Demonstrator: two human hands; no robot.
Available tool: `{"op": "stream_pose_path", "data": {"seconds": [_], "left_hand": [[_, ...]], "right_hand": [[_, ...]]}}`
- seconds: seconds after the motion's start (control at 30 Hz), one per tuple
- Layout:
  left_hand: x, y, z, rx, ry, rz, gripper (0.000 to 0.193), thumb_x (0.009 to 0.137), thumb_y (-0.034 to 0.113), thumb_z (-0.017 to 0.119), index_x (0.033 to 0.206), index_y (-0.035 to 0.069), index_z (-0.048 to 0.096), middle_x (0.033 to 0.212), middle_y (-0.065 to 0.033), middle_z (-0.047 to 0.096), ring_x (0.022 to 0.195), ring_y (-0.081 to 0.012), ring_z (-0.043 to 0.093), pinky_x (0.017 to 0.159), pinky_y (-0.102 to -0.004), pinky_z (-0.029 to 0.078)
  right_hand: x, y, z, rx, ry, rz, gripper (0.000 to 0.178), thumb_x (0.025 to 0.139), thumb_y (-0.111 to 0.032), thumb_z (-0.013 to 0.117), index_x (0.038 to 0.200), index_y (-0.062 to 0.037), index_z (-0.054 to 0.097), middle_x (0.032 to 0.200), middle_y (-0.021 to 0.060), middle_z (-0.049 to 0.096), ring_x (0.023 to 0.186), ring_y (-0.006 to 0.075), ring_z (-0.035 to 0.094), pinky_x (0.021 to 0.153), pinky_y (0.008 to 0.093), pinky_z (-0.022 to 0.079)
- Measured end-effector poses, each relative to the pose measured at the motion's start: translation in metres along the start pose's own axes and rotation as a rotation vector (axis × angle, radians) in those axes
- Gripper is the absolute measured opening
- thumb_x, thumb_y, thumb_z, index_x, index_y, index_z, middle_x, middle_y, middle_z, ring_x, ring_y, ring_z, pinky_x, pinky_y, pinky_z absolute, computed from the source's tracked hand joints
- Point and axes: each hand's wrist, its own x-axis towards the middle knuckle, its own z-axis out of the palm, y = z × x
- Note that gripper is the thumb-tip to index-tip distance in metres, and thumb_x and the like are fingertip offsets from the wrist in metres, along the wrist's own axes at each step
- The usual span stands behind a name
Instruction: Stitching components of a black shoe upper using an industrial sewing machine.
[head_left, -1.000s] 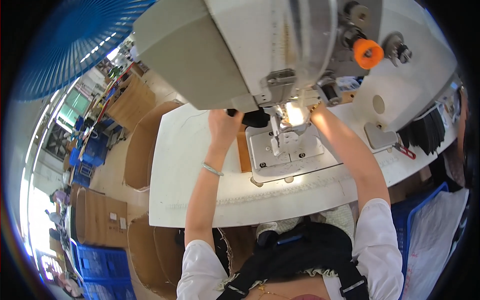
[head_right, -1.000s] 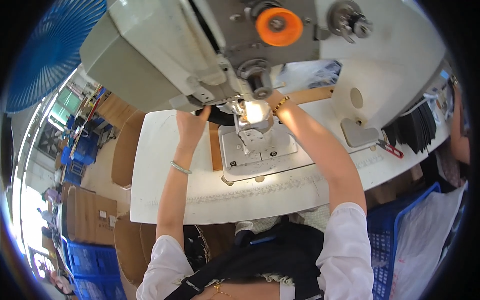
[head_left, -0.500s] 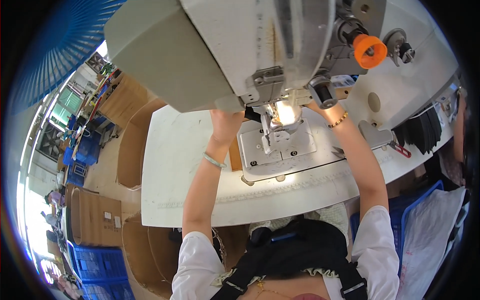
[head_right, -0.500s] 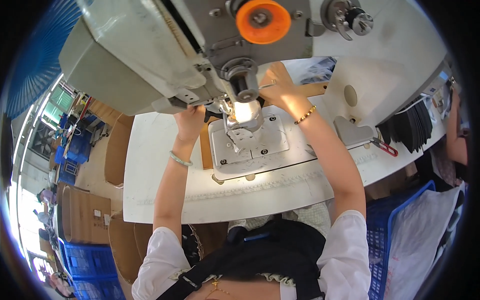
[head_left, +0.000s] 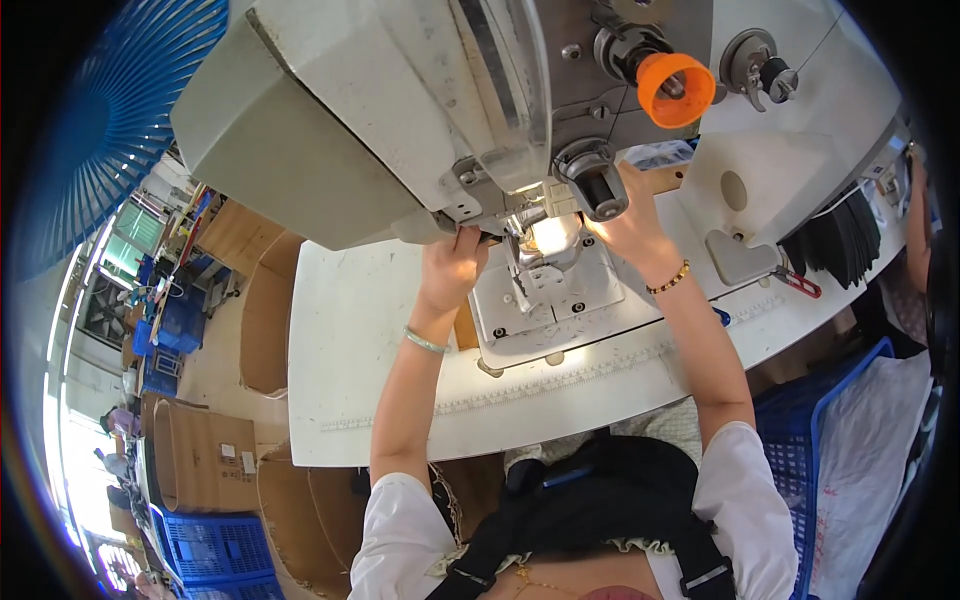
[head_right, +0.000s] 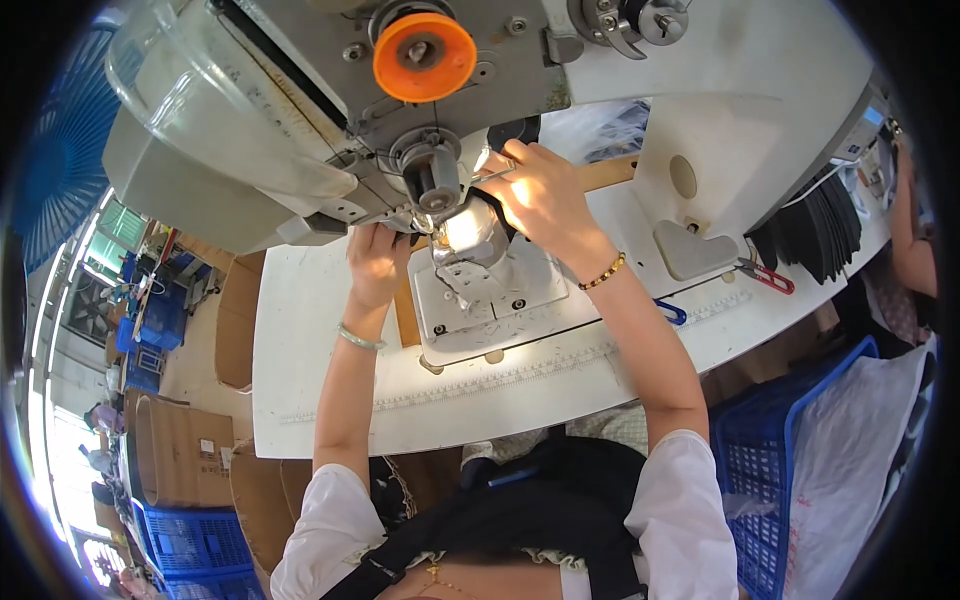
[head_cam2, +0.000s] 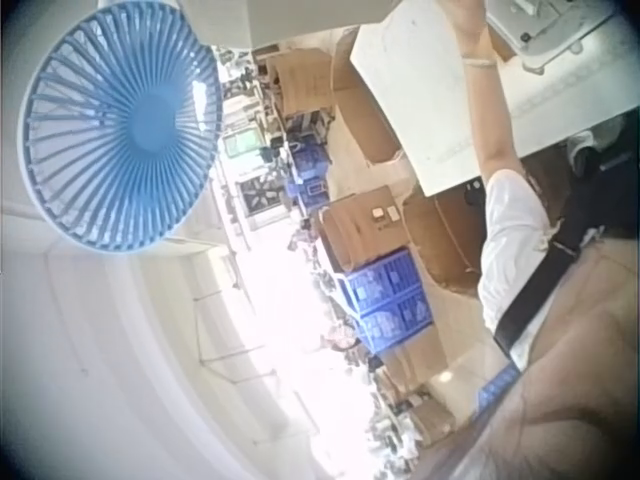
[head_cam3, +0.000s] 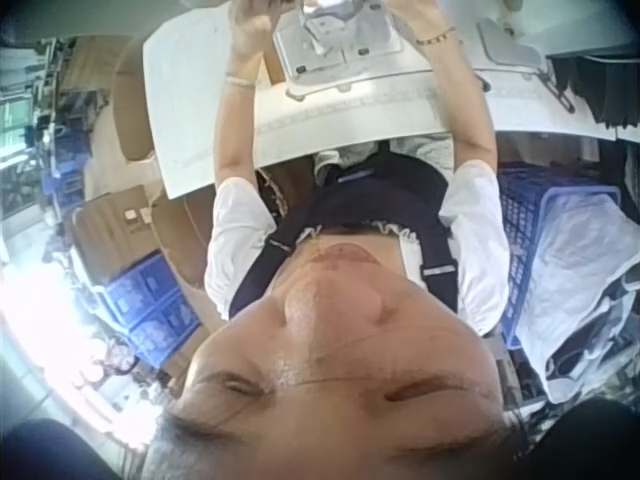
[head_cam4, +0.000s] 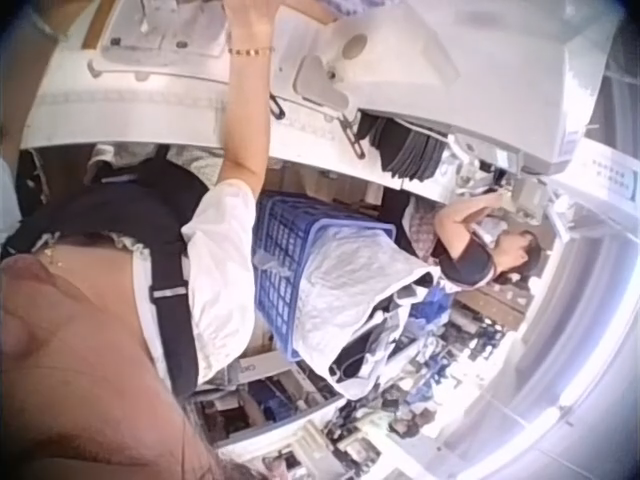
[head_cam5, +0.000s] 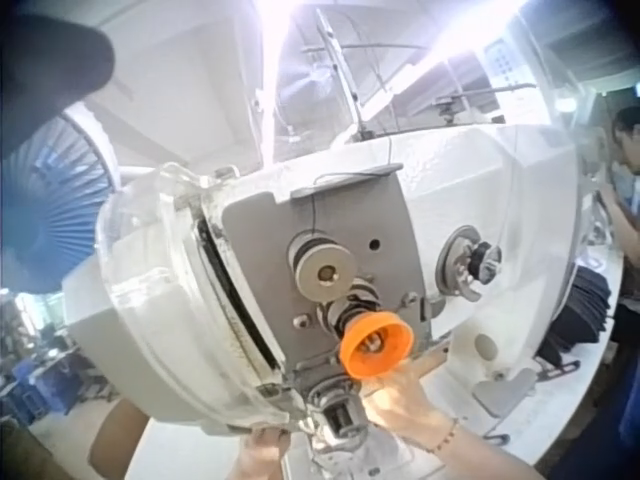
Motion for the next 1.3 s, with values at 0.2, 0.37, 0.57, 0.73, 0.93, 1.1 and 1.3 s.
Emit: {"op": "stream_pose_path", "data": {"seconds": [0.2,0.37,0.57,0.73,0.93,1.1,1.3], "left_hand": [[0.008,0.015,-0.015,-0.228,0.017,-0.197,0.022,0.062,-0.003,0.063,0.083,0.001,0.059,0.085,-0.0102,0.056,0.071,-0.0253,0.054,0.057,-0.0350,0.046],[0.010,0.024,-0.033,-0.057,-0.095,-0.125,0.031,0.057,-0.004,0.062,0.087,0.000,0.060,0.086,-0.0065,0.056,0.073,-0.0209,0.058,0.058,-0.0310,0.049],[0.022,0.036,-0.048,-0.074,-0.063,-0.046,0.034,0.056,-0.007,0.055,0.089,0.000,0.060,0.094,-0.0075,0.057,0.085,-0.0216,0.060,0.067,-0.0279,0.051],[0.015,0.035,-0.051,-0.060,-0.081,0.001,0.034,0.058,-0.007,0.053,0.091,-0.002,0.059,0.096,-0.0092,0.057,0.086,-0.0227,0.061,0.068,-0.0282,0.051],[0.011,0.043,-0.051,-0.171,-0.097,-0.095,0.035,0.057,-0.009,0.054,0.092,-0.004,0.058,0.097,-0.0122,0.056,0.092,-0.0271,0.061,0.075,-0.0319,0.051],[0.017,0.047,-0.054,-0.167,-0.125,-0.068,0.038,0.056,-0.011,0.053,0.094,-0.006,0.057,0.098,-0.0133,0.056,0.091,-0.0279,0.061,0.074,-0.0310,0.051],[0.016,0.045,-0.058,-0.175,-0.146,-0.074,0.036,0.058,-0.012,0.052,0.093,-0.006,0.058,0.098,-0.0126,0.057,0.090,-0.0255,0.062,0.072,-0.0283,0.051]], "right_hand": [[0.002,-0.006,-0.010,0.004,-0.005,-0.063,0.017,0.062,-0.009,0.061,0.078,-0.0100,0.065,0.084,-0.0038,0.059,0.069,0.0151,0.049,0.059,0.0270,0.045],[0.003,-0.013,-0.021,0.029,-0.059,-0.060,0.024,0.063,-0.006,0.060,0.086,-0.0118,0.064,0.083,-0.0050,0.057,0.071,0.0144,0.050,0.060,0.0270,0.045],[0.003,-0.010,-0.027,0.045,-0.115,-0.147,0.025,0.065,-0.008,0.058,0.090,-0.0116,0.061,0.084,-0.0047,0.054,0.074,0.0124,0.051,0.067,0.0270,0.044],[0.007,-0.017,-0.034,0.031,-0.131,-0.209,0.022,0.066,-0.013,0.058,0.088,-0.0106,0.061,0.082,-0.0057,0.052,0.079,0.0105,0.051,0.075,0.0262,0.041],[0.008,-0.019,-0.040,0.178,-0.179,-0.115,0.020,0.068,-0.010,0.056,0.088,-0.0083,0.060,0.081,-0.0010,0.051,0.089,0.0133,0.053,0.085,0.0347,0.044],[0.008,-0.020,-0.044,0.271,-0.266,-0.010,0.022,0.068,-0.008,0.055,0.089,-0.0045,0.059,0.082,0.0028,0.050,0.090,0.0175,0.054,0.086,0.0359,0.046],[0.010,-0.022,-0.043,0.243,-0.299,-0.103,0.024,0.067,-0.005,0.054,0.091,-0.0027,0.055,0.084,0.0035,0.048,0.086,0.0194,0.054,0.083,0.0333,0.047]]}}
